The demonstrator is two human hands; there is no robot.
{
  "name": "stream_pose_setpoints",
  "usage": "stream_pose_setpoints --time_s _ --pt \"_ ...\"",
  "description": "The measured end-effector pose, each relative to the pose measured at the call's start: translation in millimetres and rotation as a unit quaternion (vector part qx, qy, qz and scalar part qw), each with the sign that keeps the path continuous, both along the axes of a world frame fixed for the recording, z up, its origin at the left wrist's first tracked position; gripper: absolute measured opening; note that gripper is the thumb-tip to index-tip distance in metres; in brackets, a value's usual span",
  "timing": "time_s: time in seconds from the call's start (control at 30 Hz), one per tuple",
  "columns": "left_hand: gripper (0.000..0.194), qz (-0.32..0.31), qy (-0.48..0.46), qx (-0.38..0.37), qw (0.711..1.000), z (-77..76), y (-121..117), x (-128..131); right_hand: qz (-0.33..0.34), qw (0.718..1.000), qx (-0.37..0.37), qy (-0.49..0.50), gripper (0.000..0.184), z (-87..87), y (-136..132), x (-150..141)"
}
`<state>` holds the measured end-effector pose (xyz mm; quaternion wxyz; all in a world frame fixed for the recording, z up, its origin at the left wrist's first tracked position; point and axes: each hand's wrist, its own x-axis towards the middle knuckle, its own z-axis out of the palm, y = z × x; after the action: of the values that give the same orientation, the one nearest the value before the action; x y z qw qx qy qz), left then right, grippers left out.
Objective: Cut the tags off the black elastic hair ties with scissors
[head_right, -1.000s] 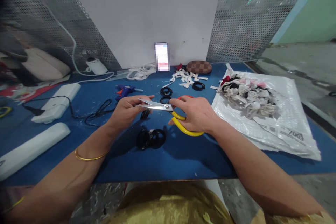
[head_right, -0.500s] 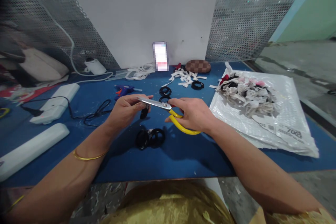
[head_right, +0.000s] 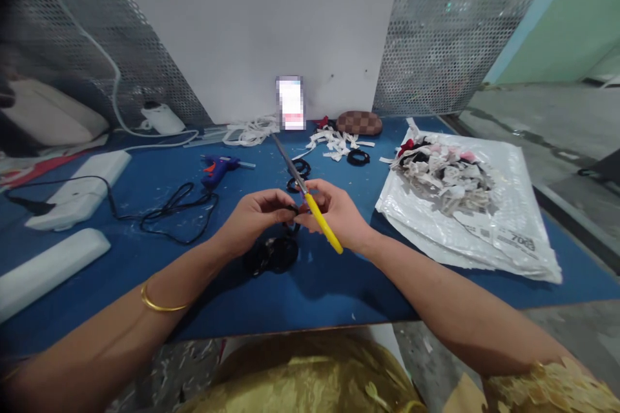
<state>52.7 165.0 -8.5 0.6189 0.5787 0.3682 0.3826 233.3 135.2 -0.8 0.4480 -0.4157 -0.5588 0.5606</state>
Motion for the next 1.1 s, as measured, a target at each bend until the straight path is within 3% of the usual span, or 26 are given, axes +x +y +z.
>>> stream_pose_setpoints --time_s 0.13,0.2,0.3,0.4,0.5,0.7,0.9,1.03,1.1 --pt "0.031 0.04 0.008 0.016 0.999 -0.3 1 2 -0.06 0.997 0.045 -0.015 0.045 -2.2 6 3" --pt "0.038 0.076 0.016 0.038 0.996 1.2 4 1 -0.161 0.983 0.087 -0.024 0.045 -1.9 14 11" --pt "0.033 0.104 0.048 0.059 0.992 1.7 7 -2 -0.332 0.937 0.111 -0.01 0.044 1.6 28 26" --pt "0.032 0.091 0.099 0.079 0.988 0.4 7 -4 -0.421 0.901 0.098 0.029 0.045 5.1 39 38" --pt "0.032 0.066 0.167 0.105 0.978 0.1 7 -5 -0.395 0.914 0.087 0.045 0.044 4.0 40 38" --pt "0.03 0.079 0.3 0.188 0.932 -2.1 19 -13 -0.254 0.965 0.063 0.022 0.045 -7.9 25 16" --pt "0.027 0.107 0.375 0.291 0.874 1.9 41 -6 -0.207 0.974 0.074 0.058 0.047 -18.6 19 3" --pt "0.029 0.074 0.452 0.385 0.801 8.6 68 23 -0.172 0.98 0.067 0.07 0.047 -25.2 15 0" --pt "0.032 0.016 0.505 0.425 0.751 8.8 85 42 -0.157 0.983 0.068 0.071 0.048 -26.4 13 0"
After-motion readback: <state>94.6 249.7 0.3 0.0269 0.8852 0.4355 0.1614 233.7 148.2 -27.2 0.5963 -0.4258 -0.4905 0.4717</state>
